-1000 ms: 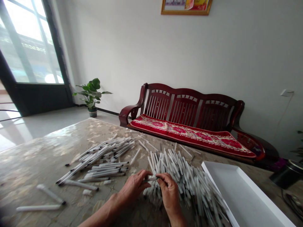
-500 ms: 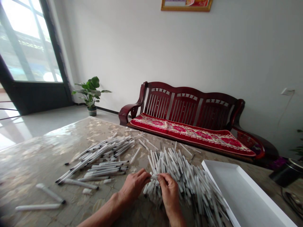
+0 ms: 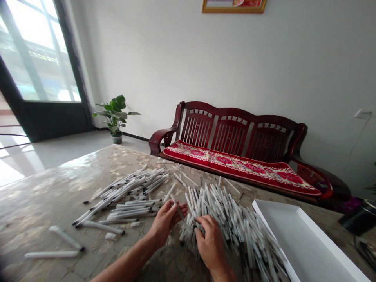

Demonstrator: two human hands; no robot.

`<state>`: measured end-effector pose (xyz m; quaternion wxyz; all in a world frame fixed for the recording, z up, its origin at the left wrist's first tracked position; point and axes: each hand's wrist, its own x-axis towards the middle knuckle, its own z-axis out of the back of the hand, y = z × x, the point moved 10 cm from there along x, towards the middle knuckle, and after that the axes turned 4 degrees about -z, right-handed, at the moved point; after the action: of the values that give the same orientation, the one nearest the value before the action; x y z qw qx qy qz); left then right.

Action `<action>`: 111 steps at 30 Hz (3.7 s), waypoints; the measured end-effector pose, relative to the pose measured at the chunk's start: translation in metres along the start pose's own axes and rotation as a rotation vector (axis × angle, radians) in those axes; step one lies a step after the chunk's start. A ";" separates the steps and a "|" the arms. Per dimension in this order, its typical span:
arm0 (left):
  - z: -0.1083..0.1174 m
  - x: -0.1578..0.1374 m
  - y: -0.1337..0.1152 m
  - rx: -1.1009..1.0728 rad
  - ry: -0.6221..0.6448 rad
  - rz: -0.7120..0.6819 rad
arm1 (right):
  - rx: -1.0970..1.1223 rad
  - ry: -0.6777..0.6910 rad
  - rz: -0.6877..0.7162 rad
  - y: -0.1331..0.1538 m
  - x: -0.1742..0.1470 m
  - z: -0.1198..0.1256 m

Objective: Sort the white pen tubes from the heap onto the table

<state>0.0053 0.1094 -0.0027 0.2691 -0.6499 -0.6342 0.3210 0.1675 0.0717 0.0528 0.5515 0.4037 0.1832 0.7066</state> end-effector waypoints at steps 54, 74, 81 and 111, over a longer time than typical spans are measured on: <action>-0.020 -0.019 0.027 -0.168 0.061 0.169 | 0.270 -0.211 -0.216 -0.018 -0.009 0.006; 0.050 0.008 -0.047 0.071 -0.355 -0.298 | 0.140 -0.446 -0.322 -0.083 -0.009 0.057; 0.029 0.009 -0.047 0.804 -0.192 -0.451 | -0.223 -0.368 -0.012 -0.048 -0.009 0.030; 0.013 0.007 -0.070 1.971 -0.101 -0.436 | -0.523 -0.182 0.267 0.015 -0.014 0.005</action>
<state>-0.0497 0.1189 0.0413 0.7117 0.0063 -0.2022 0.6727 0.1628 0.0534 0.0611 0.5532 0.3302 -0.1096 0.7569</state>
